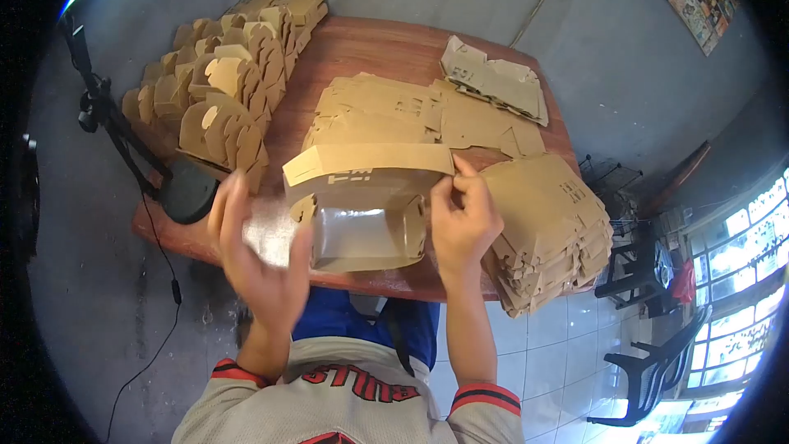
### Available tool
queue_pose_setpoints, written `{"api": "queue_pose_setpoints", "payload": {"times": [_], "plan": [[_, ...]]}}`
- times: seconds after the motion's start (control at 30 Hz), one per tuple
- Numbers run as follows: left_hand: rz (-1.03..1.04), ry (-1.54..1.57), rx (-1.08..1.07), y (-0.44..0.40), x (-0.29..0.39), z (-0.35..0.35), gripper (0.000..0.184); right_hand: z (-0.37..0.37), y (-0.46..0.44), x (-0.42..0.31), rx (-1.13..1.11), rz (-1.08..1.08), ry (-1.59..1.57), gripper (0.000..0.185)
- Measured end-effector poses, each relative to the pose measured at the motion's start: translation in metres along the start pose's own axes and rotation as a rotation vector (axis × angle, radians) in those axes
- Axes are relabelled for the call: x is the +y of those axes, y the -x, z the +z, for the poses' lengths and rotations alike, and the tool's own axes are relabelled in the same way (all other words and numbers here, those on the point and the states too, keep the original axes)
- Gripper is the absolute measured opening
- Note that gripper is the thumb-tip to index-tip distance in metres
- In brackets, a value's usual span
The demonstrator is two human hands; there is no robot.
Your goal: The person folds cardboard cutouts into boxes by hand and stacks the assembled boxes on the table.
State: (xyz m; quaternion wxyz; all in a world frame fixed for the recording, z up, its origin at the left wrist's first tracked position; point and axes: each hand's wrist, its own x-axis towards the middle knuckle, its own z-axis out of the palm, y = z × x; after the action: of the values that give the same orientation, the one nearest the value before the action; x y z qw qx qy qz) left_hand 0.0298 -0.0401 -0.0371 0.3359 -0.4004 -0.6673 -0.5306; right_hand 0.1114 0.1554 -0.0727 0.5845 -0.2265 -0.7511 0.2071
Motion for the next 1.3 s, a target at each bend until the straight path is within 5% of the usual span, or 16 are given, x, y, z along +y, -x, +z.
{"api": "queue_pose_setpoints", "payload": {"times": [0.03,0.07,0.13,0.23,0.33,0.47,0.63,0.8,0.87,0.93,1.03,1.13,1.2,1.3], "plan": [[-0.067,-0.133,-0.023,-0.012,-0.007,0.002,0.035,0.001,0.001,0.003,-0.017,0.070,-0.091,0.013],[-0.036,-0.014,-0.155,-0.009,-0.033,0.006,0.031,0.000,0.004,0.006,-0.057,0.103,-0.082,0.012],[-0.297,0.193,-0.203,-0.007,-0.041,0.014,0.027,0.001,0.006,0.010,-0.119,0.152,-0.067,0.012],[-0.240,0.155,-0.150,-0.003,-0.051,0.020,0.022,0.001,0.006,0.004,-0.157,0.307,-0.131,0.019],[-0.106,0.049,-0.044,-0.002,-0.048,0.027,0.020,-0.005,0.010,-0.037,0.063,-0.183,0.146,0.023],[-0.078,0.058,-0.049,-0.002,-0.033,0.032,0.019,-0.005,0.024,-0.081,-0.479,0.504,-0.531,0.019],[-0.286,0.340,-0.099,0.008,-0.038,0.034,0.020,0.007,0.010,-0.076,-0.471,0.715,-0.828,0.023],[-0.093,0.133,-0.136,0.001,-0.031,0.028,0.016,0.007,0.003,-0.077,-0.619,0.900,-0.980,0.029],[-0.049,0.111,-0.144,0.002,-0.028,0.029,0.014,0.005,0.004,-0.077,-0.605,0.862,-0.909,0.031],[-0.228,0.292,-0.240,0.000,-0.037,0.029,0.011,-0.001,0.002,-0.074,-0.600,0.882,-0.929,0.030],[-0.499,0.621,-0.318,0.008,-0.051,0.030,0.013,-0.004,0.006,-0.063,-0.604,0.674,-0.633,0.024],[-0.686,0.890,-0.346,0.013,-0.045,0.034,0.014,0.004,0.025,-0.056,-0.366,0.159,-0.164,0.018],[-0.771,0.958,-0.346,0.020,-0.037,0.038,0.013,0.004,0.033,-0.062,-0.309,0.122,-0.178,0.014],[-0.616,0.828,-0.247,0.023,-0.027,0.044,0.012,0.005,0.038,-0.064,-0.286,0.076,-0.231,0.009]]}}
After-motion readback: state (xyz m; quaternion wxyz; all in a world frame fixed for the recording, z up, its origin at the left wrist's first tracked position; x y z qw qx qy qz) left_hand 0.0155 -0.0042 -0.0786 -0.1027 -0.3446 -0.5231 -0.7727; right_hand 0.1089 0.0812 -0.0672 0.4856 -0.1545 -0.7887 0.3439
